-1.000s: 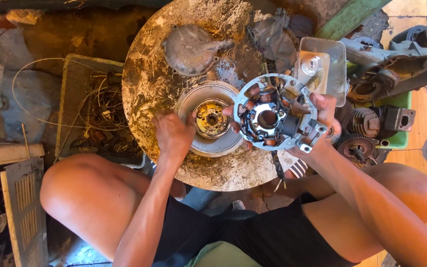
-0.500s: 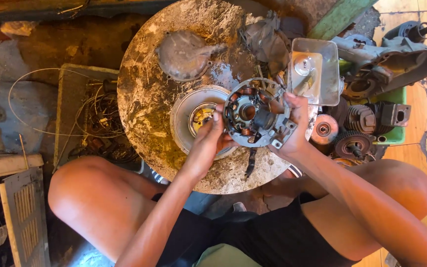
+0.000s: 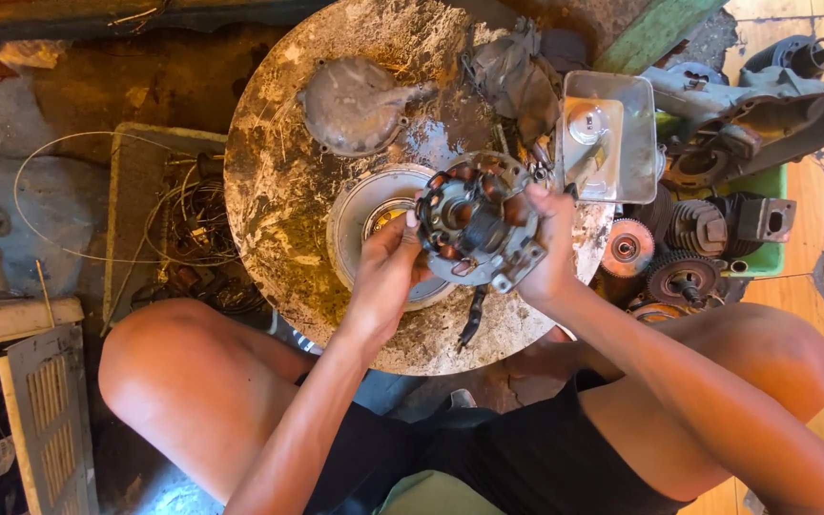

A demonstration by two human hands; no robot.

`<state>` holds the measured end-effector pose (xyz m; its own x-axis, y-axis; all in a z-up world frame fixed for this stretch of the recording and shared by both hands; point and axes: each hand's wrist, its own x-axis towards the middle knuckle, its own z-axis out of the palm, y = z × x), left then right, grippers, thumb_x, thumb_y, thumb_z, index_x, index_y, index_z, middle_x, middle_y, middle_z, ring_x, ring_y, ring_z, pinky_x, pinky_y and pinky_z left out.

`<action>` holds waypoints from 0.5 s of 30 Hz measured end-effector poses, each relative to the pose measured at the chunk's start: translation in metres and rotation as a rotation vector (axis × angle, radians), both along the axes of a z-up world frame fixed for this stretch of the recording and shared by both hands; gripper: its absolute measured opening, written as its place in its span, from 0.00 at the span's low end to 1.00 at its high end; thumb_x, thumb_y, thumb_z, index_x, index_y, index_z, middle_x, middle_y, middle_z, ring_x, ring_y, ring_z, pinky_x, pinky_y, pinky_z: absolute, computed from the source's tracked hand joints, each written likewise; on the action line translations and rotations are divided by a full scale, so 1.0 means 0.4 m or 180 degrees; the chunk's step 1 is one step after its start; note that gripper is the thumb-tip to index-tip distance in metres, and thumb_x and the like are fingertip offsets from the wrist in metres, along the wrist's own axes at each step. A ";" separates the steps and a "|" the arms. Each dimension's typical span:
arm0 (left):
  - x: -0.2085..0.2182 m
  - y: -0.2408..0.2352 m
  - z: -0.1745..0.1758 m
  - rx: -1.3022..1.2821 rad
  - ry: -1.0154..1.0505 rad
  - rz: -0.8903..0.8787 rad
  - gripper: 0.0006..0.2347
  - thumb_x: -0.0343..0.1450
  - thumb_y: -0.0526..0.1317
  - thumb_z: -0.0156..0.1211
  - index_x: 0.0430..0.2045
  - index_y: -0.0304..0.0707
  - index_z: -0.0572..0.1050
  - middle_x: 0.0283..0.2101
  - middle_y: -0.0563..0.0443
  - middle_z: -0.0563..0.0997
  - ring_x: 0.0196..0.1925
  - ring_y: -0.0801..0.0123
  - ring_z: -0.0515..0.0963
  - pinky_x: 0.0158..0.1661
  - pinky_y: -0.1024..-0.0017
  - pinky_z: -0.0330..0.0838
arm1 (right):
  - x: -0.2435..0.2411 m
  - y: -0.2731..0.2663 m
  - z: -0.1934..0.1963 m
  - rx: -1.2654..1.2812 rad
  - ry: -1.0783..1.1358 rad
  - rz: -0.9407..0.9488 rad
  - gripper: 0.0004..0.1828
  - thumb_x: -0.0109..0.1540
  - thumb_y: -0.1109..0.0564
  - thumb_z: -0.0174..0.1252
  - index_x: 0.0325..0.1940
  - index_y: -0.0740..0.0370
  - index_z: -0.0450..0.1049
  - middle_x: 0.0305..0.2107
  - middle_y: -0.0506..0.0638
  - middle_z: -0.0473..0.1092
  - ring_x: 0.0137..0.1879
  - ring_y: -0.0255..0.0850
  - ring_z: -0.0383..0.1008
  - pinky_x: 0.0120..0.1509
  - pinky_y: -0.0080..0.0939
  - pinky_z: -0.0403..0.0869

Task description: Cleaning and assembling motorcycle engine components, specifically the stator and engine casing.

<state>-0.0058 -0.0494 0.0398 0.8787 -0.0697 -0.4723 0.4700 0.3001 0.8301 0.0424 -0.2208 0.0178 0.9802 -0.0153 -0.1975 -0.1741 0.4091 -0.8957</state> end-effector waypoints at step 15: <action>-0.013 0.047 -0.089 -0.1416 0.0586 0.0361 0.16 0.79 0.36 0.40 0.62 0.30 0.63 0.51 0.28 0.76 0.51 0.46 0.82 0.51 0.53 0.80 | -0.041 0.006 0.110 -0.2340 -0.0069 0.1461 0.46 0.65 0.30 0.28 0.73 0.70 0.52 0.64 0.77 0.55 0.73 0.71 0.53 0.73 0.75 0.49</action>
